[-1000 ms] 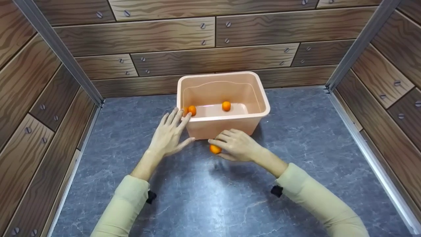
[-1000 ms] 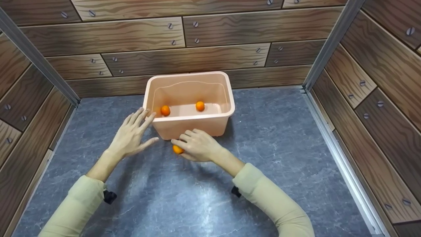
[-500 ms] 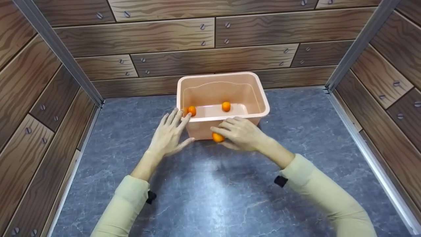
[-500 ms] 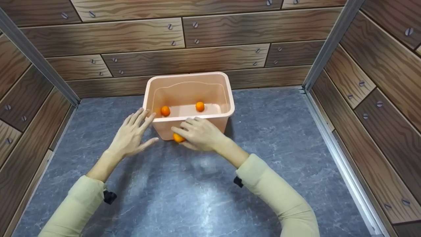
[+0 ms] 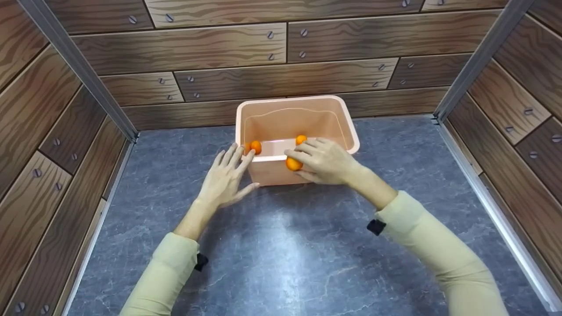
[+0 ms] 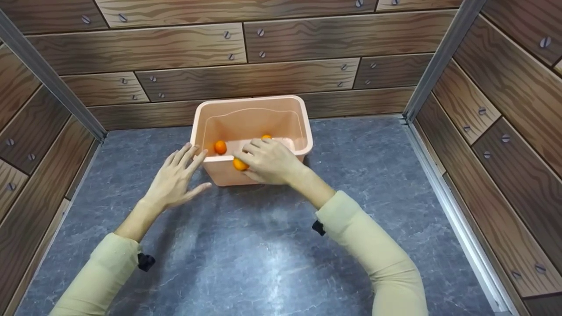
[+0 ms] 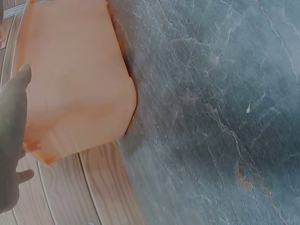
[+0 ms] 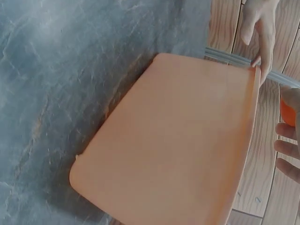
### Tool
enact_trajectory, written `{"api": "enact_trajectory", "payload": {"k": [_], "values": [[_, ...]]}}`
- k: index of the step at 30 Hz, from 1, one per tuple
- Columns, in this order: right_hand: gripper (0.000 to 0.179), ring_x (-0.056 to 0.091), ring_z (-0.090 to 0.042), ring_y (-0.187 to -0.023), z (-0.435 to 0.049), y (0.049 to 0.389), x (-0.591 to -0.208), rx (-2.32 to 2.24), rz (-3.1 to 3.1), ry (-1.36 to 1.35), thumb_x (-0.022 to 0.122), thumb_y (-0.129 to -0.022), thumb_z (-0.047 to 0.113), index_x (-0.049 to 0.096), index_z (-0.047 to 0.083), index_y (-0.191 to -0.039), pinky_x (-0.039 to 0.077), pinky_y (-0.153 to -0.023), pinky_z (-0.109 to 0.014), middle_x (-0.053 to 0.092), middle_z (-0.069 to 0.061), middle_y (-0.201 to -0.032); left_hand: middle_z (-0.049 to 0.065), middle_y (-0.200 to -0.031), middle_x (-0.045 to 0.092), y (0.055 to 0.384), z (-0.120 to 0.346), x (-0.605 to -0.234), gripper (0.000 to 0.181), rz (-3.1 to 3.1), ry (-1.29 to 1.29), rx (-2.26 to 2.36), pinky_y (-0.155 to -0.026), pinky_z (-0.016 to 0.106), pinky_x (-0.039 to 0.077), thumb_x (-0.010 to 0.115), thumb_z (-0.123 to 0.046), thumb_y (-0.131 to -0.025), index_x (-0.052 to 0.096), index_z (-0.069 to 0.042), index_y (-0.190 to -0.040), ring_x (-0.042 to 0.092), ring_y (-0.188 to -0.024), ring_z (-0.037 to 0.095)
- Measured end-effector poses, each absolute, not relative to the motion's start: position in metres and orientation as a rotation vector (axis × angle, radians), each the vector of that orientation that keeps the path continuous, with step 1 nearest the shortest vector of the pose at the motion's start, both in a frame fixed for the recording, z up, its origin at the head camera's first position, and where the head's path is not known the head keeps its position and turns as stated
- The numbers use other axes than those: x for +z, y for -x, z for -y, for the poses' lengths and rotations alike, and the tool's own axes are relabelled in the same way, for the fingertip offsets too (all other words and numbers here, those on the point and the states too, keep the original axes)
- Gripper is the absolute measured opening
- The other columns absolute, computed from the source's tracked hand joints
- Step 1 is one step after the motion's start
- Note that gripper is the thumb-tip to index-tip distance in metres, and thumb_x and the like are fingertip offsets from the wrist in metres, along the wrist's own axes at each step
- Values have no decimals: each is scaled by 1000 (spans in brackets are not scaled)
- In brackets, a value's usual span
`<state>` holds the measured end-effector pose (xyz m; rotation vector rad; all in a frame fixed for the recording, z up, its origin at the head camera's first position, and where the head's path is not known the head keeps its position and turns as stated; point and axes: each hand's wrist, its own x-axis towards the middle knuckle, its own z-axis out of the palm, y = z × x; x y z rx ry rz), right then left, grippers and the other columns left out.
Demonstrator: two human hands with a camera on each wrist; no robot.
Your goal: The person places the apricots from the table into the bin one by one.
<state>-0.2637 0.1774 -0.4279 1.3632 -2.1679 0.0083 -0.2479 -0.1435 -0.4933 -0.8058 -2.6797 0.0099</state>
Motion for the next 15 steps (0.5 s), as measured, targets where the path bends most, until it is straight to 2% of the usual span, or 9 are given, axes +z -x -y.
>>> {"api": "enact_trajectory", "payload": {"k": [8,15], "values": [[49,72,-30,-99,-183,280,-425,23,2214,-1323,76,-95,38,69,12,-136,62,-84,-42,77,-9,-114,16,-165,45,247,144,-494,87,2683,809,-21,-124,60,38,53,-69,-99,33,-17,-166,38,-157,40],[52,71,-31,-97,-193,297,-424,10,2245,-1270,76,-95,39,68,10,-137,61,-81,-44,76,-11,-111,16,-166,44,248,145,-491,87,2687,817,-20,-126,60,36,51,-70,-99,31,-18,-167,37,-158,39]]}}
